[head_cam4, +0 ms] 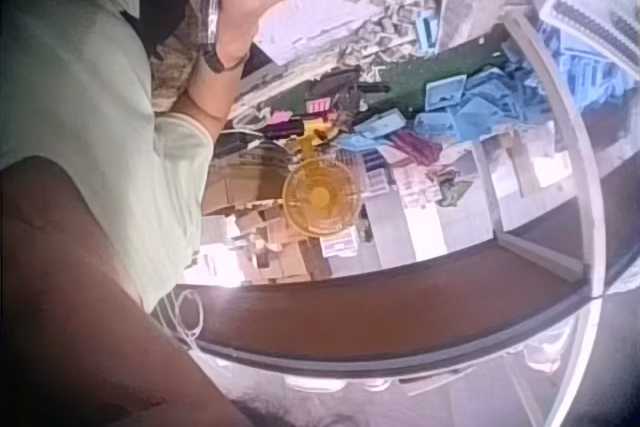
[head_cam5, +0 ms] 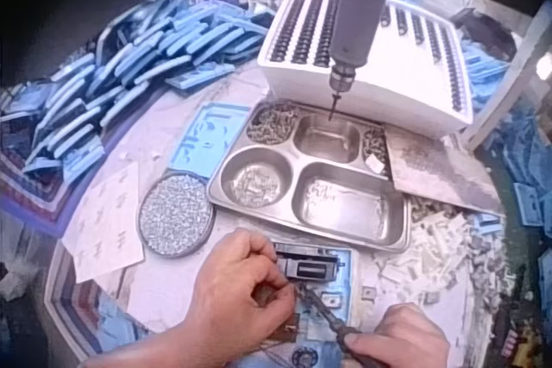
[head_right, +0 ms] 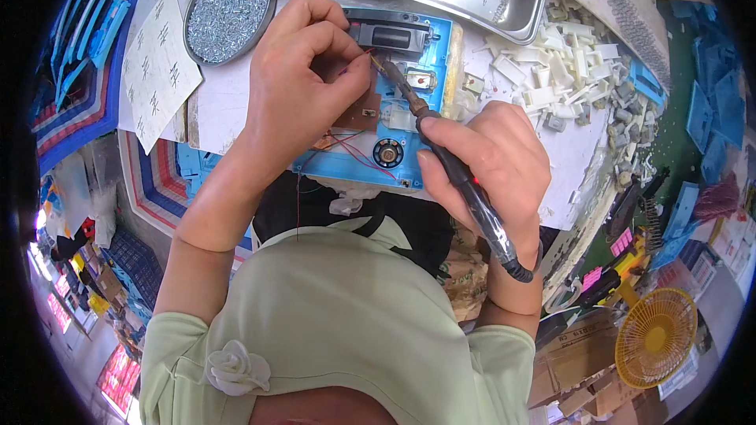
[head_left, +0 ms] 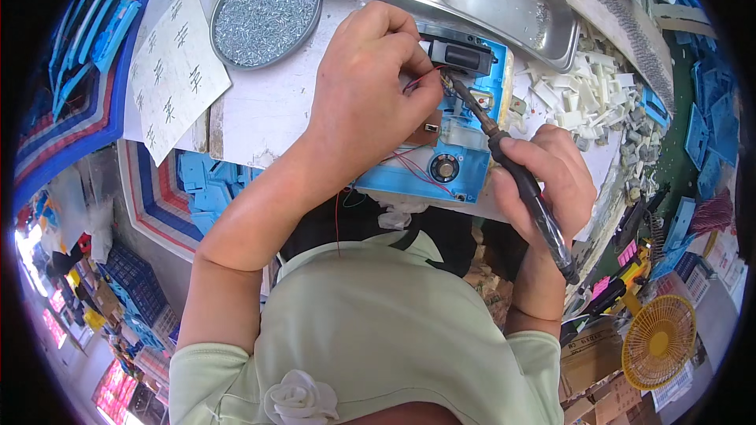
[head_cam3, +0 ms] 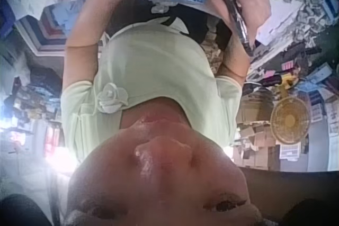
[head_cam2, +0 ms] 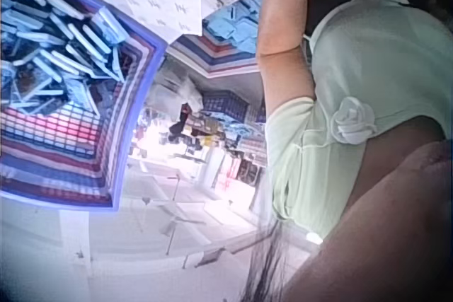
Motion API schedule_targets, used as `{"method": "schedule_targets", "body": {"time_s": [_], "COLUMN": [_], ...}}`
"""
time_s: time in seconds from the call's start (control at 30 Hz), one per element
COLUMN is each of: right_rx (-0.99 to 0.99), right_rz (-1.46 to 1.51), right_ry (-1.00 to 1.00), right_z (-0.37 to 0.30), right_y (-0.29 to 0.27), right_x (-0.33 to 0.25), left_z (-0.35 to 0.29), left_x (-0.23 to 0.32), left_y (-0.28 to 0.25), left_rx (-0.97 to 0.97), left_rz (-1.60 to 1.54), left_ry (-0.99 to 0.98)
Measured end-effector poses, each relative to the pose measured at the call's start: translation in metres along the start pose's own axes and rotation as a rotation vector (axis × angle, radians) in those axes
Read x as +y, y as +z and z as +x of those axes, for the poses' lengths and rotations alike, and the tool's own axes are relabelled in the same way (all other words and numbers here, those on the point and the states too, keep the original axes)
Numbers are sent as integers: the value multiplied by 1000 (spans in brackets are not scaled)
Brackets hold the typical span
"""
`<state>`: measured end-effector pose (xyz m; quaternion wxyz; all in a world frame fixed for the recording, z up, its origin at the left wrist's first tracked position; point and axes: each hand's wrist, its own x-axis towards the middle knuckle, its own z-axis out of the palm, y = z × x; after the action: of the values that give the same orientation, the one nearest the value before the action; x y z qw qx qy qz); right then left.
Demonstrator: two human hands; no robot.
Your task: Soldering internal wiring and components into a blue plastic casing and then using an electric screwdriver to secure the device assembly.
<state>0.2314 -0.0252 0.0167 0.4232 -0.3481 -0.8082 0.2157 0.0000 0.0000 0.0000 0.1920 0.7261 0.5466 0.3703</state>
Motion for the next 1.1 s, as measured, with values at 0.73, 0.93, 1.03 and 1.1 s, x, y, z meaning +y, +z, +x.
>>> {"method": "schedule_targets", "body": {"time_s": [0.73,0.93,1.03,1.1], "right_rx": [2,11,13,17], "right_rz": [-9,-2,0,2], "right_ry": [0,45,65,69], "right_z": [-1,-6,-7,-8], "right_y": [-1,-14,-18,-20], "right_x": [1,-9,-12,-12], "left_z": [-1,-1,-1,-1], "left_x": [-1,2,0,0], "left_y": [4,4,4,4], "left_rx": [38,23,30,37], "left_rz": [-11,-27,-6,7], "left_ry": [11,-38,-5,17]}}
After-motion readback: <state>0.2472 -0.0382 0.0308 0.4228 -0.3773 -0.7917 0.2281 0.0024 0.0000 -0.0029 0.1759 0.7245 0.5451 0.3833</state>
